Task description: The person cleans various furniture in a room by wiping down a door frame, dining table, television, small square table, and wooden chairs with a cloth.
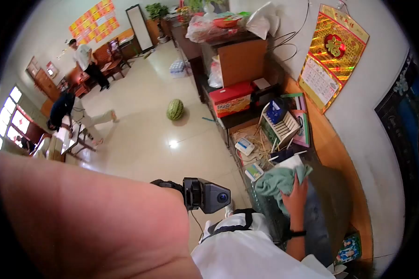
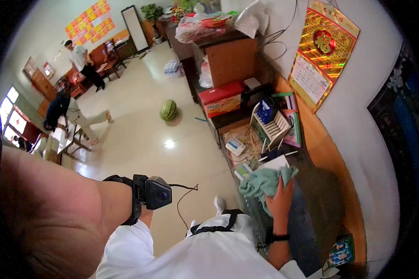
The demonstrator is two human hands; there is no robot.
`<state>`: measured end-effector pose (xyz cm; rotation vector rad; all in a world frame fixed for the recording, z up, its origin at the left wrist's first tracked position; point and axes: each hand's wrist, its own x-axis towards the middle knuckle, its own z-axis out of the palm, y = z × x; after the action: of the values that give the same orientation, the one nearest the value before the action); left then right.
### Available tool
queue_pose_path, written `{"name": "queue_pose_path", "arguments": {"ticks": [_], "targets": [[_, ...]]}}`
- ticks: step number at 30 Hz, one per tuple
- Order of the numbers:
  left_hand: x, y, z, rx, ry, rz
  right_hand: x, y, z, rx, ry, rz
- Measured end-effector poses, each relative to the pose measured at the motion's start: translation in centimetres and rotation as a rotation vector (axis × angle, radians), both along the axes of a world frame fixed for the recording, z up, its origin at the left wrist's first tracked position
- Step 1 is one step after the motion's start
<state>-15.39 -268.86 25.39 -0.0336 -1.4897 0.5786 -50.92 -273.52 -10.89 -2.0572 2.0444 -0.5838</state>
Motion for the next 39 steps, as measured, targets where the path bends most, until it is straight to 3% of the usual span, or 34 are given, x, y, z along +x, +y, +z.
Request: {"name": "queue_pose_path", "arguments": {"ticks": [8, 10, 14, 16, 17, 20, 23, 25, 27, 31, 36, 37, 39], "targets": [[5.5, -6.0, 0.3, 0.01, 0.032, 0.068, 4.5, -2.0, 1.6, 0.04, 0.101, -0.216], [6.8, -8.7, 0.7, 0.012, 0.016, 0.045, 6.7, -5.7, 2.5, 0.109, 0.077, -0.164], [9.5, -13.5, 0.8, 0.01, 0.023, -0.022, 9.0, -12.7, -1.3, 0.082, 0.212, -0.025], [11.5, -15.8, 0.8, -0.002, 0.026, -0.03, 11.7, -16.3, -1.3, 0.312, -0.101, -0.094], [12.5, -16.9, 0.8, -0.002, 0.025, -0.027, 13.3, -17.0, -1.2, 0.314, -0.1, -0.091], [16.1, -20.1, 0.4, -0.003, 0.022, -0.005, 19.0, -20.2, -1.3, 0.225, -0.421, -0.061], [20.4, -23.8, -0.1, -0.005, 0.013, -0.005, 23.2, -23.9, -5.8, 0.306, -0.218, 0.103], [23.6, -26.8, -0.1, -0.005, 0.016, -0.02, 27.3, -26.0, -6.0, 0.277, -0.25, 0.122], [26.7, -30.1, 0.0, -0.016, 0.033, -0.048, 31.1, -28.6, -5.3, 0.237, -0.384, 0.365], [32.8, -35.6, -0.2, -0.012, 0.067, -0.045, 38.6, -34.1, -2.2, 0.252, -0.488, 0.397], [38.8, -41.4, -0.5, 0.019, 0.144, 0.035, 45.3, -40.1, -1.8, 0.185, -0.449, 0.151], [39.7, -42.8, -0.7, 0.051, 0.154, 0.051, 46.9, -42.0, 2.0, 0.388, -0.479, 0.167], [41.3, -46.1, -2.3, 0.081, 0.205, 0.094, 49.5, -46.4, 2.0, 0.292, -0.488, 0.246]]}}
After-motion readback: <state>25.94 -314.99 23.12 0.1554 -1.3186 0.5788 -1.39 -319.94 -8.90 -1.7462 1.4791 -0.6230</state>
